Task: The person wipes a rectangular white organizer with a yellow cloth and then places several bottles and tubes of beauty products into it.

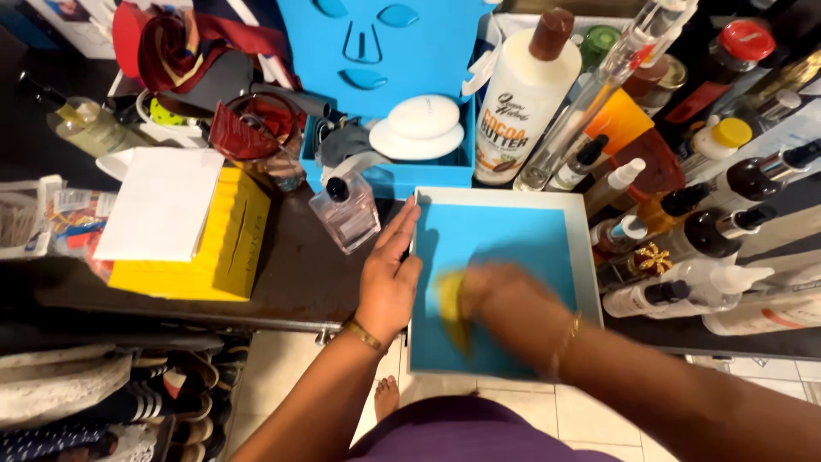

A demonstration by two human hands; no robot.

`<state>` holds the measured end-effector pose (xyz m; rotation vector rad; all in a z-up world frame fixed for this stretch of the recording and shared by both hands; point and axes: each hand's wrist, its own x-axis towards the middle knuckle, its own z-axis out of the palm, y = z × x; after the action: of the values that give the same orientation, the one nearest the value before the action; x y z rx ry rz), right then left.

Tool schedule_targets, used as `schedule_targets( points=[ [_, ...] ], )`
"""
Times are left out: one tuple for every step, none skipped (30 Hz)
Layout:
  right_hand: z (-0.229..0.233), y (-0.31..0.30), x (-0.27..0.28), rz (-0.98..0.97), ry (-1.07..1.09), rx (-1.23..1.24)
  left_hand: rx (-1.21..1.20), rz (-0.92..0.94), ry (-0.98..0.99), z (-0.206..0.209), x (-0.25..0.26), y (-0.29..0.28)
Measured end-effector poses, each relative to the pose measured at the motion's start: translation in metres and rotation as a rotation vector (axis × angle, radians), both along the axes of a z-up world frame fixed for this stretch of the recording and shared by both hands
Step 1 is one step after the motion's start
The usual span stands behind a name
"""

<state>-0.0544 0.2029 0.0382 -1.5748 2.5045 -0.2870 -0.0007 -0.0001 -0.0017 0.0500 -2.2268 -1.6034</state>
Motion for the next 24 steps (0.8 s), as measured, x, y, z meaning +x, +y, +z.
schedule_targets(
  points=[
    [-0.003,0.003,-0.012,-0.006,0.000,-0.001,-0.002,-0.008,0.002,-0.001,0.000,0.000],
    [-0.003,0.010,-0.027,-0.090,0.186,-0.014,-0.003,-0.014,0.002,-0.002,-0.004,-0.001],
    [-0.005,0.015,-0.030,-0.165,0.354,-0.021,0.025,-0.019,0.007,-0.003,-0.003,-0.001],
    [-0.010,0.017,-0.011,-0.163,0.336,-0.015,0.053,-0.022,0.012,-0.005,0.001,-0.001],
    [-0.013,0.016,0.011,0.010,0.158,0.121,0.054,-0.016,0.020,-0.006,0.000,-0.001],
    [-0.013,0.014,0.020,0.180,-0.021,0.257,0.015,-0.012,0.011,-0.006,0.001,-0.001],
    [-0.008,0.014,0.009,0.180,0.000,0.254,-0.031,-0.011,0.014,-0.005,-0.003,-0.002],
    [-0.002,0.018,-0.005,-0.233,-0.246,0.098,-0.036,-0.009,0.034,-0.003,-0.009,-0.004],
    [0.001,0.021,-0.012,-0.647,-0.511,-0.058,0.004,-0.013,0.020,-0.003,-0.006,-0.002],
    [0.000,0.019,-0.020,-0.650,-0.513,-0.055,0.043,-0.017,0.007,-0.004,-0.004,-0.001],
    [-0.004,0.017,-0.024,-0.586,-0.230,0.213,0.052,-0.012,-0.015,-0.004,0.001,0.000],
    [-0.009,0.017,-0.022,-0.499,0.056,0.468,0.048,-0.011,-0.030,-0.004,0.003,-0.001],
    [-0.012,0.020,-0.012,-0.494,0.066,0.467,0.036,-0.008,-0.015,-0.004,-0.005,-0.003],
    [-0.013,0.026,0.012,-0.286,0.045,0.354,0.037,0.000,-0.007,-0.003,-0.003,-0.002],
    [-0.013,0.027,0.019,-0.093,0.032,0.234,0.033,-0.005,-0.004,-0.001,-0.002,-0.002],
    [-0.013,0.026,0.000,-0.100,0.050,0.227,0.028,-0.011,-0.001,0.000,-0.006,-0.003],
    [-0.010,0.028,-0.017,-0.284,0.037,0.310,0.027,-0.019,-0.009,0.000,-0.008,-0.005],
    [-0.008,0.028,-0.024,-0.468,0.024,0.392,0.019,-0.031,0.016,-0.001,-0.011,-0.008],
    [-0.009,0.027,-0.010,-0.460,0.008,0.406,0.021,-0.031,0.029,-0.004,-0.006,-0.006],
    [-0.010,0.022,0.011,-0.398,-0.141,0.435,0.032,-0.027,0.009,-0.005,0.001,-0.002],
    [-0.007,0.017,0.016,-0.342,-0.267,0.442,0.046,-0.026,-0.005,-0.005,-0.002,-0.003],
    [-0.001,0.016,0.009,-0.343,-0.260,0.437,0.060,-0.026,-0.019,-0.004,-0.006,-0.004],
    [0.005,0.015,-0.003,-0.389,-0.181,0.470,0.053,-0.035,-0.003,-0.002,-0.011,-0.004],
    [0.011,0.014,-0.012,-0.436,-0.101,0.504,0.056,-0.023,0.005,0.000,-0.013,-0.003]
  ],
)
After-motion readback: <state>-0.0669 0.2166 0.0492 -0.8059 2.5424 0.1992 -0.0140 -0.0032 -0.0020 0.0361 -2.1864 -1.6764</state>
